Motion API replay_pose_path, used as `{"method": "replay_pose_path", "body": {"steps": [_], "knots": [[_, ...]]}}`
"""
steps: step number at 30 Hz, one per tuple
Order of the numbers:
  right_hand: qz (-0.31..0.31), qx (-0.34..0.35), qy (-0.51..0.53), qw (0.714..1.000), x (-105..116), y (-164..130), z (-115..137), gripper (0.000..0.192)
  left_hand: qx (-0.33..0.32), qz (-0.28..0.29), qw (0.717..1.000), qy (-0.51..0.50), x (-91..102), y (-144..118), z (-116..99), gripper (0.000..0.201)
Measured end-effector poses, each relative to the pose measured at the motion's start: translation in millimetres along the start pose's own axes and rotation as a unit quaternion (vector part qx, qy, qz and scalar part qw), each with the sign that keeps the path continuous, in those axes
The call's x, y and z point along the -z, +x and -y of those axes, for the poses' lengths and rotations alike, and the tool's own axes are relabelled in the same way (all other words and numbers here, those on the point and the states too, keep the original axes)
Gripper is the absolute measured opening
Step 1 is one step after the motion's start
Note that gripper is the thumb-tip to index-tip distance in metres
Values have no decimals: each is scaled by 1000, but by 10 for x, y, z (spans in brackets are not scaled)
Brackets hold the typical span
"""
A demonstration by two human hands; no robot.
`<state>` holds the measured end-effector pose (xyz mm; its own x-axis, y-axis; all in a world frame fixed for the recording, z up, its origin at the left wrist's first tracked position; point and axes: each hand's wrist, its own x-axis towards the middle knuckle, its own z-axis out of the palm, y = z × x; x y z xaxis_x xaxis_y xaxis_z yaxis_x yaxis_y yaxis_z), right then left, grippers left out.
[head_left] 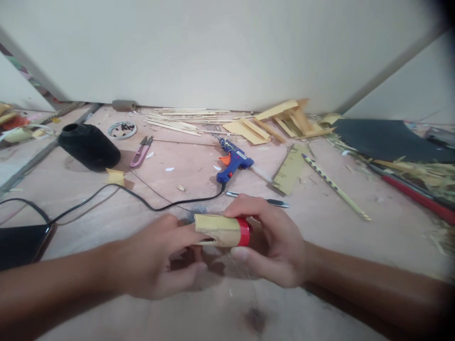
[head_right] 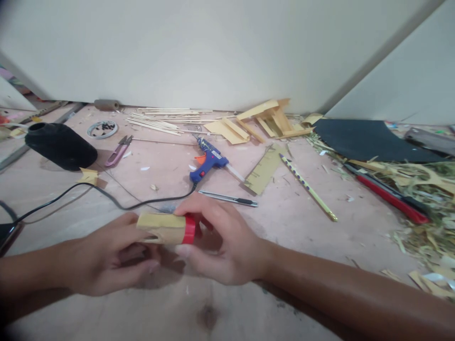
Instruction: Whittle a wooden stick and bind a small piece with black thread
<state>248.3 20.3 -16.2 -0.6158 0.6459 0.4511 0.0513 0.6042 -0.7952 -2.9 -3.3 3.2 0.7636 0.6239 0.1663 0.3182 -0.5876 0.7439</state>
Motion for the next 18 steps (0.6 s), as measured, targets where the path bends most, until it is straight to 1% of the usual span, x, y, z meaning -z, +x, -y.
{"method": "replay_pose_path", "body": {"steps": [3, 6, 7, 10, 12, 13, 15, 17, 18], "knots": [[1, 6, 6, 1000, -14, 4, -13, 43, -25, -2, 1000, 17, 12, 6, 23, 21], [1, 2, 13, 1000, -10, 0, 4, 41, -67, -38, 996, 47, 9, 15, 50, 28], [3, -8, 17, 1000, -2, -2, 13, 41, -77, -60, 994, 57, 7, 18, 55, 28], [19, -61, 48, 997, 36, -6, 33, 35, -109, -152, 980, 65, 12, 23, 49, 24], [6, -110, 92, 990, 52, -3, 23, 29, -133, -198, 968, 70, 32, 28, 24, 25], [-14, -134, 126, 983, 53, 1, 10, 27, -147, -200, 966, 79, 46, 32, 8, 25], [-68, -176, 201, 961, 41, 15, -27, 26, -162, -158, 967, 114, 71, 38, -26, 20], [-106, -195, 262, 939, 21, 32, -65, 26, -173, -112, 966, 156, 77, 35, -47, 18], [-116, -199, 281, 932, 14, 41, -79, 27, -179, -106, 963, 174, 70, 29, -49, 19]]}}
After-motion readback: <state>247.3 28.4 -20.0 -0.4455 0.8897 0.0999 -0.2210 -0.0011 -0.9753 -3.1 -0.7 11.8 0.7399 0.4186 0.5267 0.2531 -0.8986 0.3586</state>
